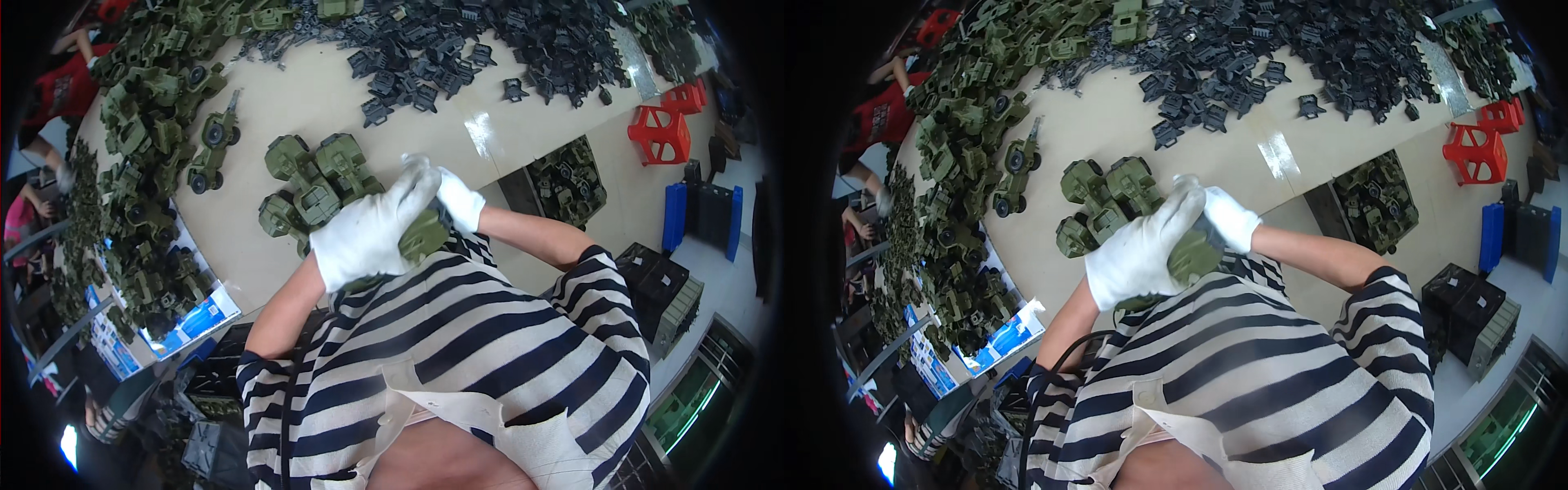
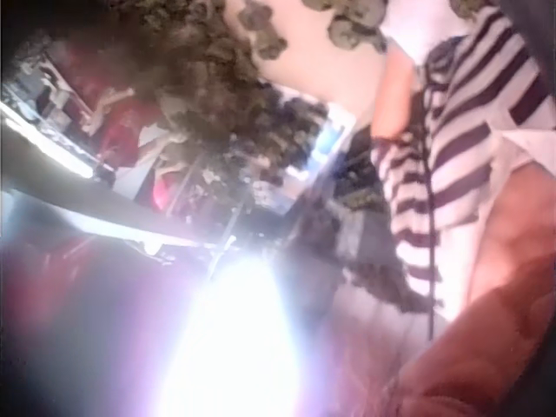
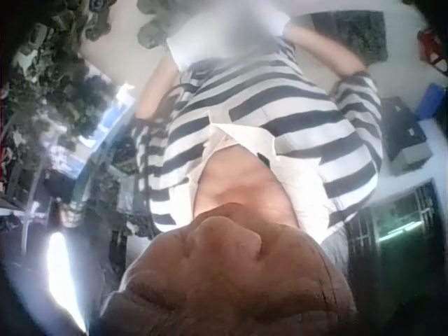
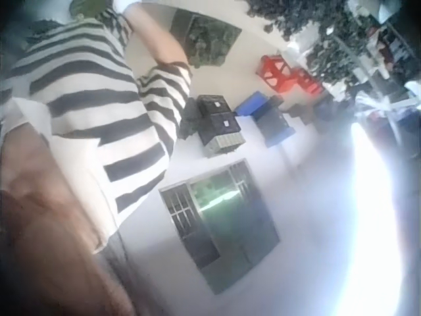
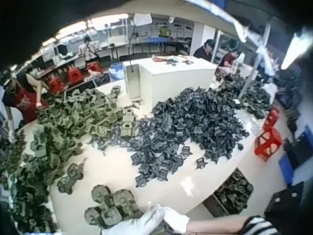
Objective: The person assembles green plastic toy tanks by hand, picking up chassis and wheels from a table and snapping them together. They place the completed units into a blue bin and continue the process with additional parts.
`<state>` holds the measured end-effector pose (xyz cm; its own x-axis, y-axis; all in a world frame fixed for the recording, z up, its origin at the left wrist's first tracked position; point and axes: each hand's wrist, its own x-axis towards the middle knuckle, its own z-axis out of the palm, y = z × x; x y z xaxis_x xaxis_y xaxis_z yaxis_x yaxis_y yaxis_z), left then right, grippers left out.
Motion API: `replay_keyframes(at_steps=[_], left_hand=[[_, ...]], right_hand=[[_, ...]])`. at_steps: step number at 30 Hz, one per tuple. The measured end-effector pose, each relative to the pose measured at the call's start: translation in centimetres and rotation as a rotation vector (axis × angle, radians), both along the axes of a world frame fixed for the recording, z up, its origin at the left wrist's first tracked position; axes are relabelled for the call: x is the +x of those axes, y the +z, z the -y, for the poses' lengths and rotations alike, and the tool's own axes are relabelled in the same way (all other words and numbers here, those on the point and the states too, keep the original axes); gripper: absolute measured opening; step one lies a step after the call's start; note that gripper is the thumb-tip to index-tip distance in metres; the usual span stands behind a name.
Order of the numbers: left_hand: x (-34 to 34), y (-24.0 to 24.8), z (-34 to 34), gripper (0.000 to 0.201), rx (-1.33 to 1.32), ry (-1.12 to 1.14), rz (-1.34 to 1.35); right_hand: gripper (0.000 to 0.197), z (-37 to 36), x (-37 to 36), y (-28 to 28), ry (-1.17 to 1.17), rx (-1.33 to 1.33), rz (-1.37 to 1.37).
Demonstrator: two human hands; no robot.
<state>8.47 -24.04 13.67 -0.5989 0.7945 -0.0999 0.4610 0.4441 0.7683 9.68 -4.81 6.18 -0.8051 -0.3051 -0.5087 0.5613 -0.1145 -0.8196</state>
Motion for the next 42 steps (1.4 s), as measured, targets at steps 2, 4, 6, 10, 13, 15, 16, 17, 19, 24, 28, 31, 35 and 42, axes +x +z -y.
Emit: replay_keyframes(at_steps=[2,4,6,10,13,15,16,17,19,24,28,31,35,42], left_hand=[[-1.7,-1.1,-0.2,0.100,0.095,0.096,0.115],[-2.8,-3.0,-0.9,0.099,0.135,0.281,0.158],[-3.3,-5.6,-2.3,0.104,0.181,0.562,0.227],[-3.0,-11.0,-3.2,0.125,0.145,0.646,0.042],[-5.9,-5.5,2.2,0.079,0.261,0.561,0.681],[-8.4,-8.1,8.5,0.058,-0.029,0.834,-0.050],[-9.5,-10.5,12.1,0.055,-0.249,1.046,-0.431],[-11.1,-11.7,16.9,0.051,-0.491,1.071,-0.483],[-12.6,-9.0,19.5,0.049,-1.112,1.194,-0.441],[-11.2,-14.3,26.3,0.031,-0.976,1.059,-0.347],[-5.7,-19.6,27.9,0.027,-0.614,0.718,-0.942],[-1.4,-20.6,27.1,0.036,-0.745,0.753,-0.889],[1.7,-20.4,25.8,0.055,-0.465,1.278,-0.346],[-9.0,-14.7,20.4,0.096,0.432,2.197,0.551]], right_hand=[[0.072,0.6,-2.6,1.6,-0.018,-0.040,0.347],[0.086,-1.0,-6.2,-0.8,0.035,-0.025,0.449],[0.092,-2.1,-6.7,-3.7,-0.009,0.079,0.261],[0.081,-0.6,-6.1,-1.8,-0.211,-0.076,0.234],[0.082,-2.4,-7.0,-5.7,-0.023,-0.086,0.144],[0.087,-1.3,-6.9,-6.7,0.027,0.099,0.137],[0.088,-0.5,-6.7,-6.9,0.030,0.153,0.133],[0.089,0.3,-6.5,-7.2,0.030,0.215,0.125],[0.079,1.4,-6.0,-7.2,0.120,0.424,0.009],[0.047,1.0,-7.9,-6.6,0.095,0.819,-0.346],[0.029,3.0,-10.9,-6.2,0.226,1.011,-0.879],[0.033,4.6,-14.2,-7.1,0.563,1.230,-1.049],[0.015,6.1,-16.9,-10.3,0.771,1.440,-1.065],[0.014,6.6,-17.4,-7.9,0.449,1.363,-1.042]])
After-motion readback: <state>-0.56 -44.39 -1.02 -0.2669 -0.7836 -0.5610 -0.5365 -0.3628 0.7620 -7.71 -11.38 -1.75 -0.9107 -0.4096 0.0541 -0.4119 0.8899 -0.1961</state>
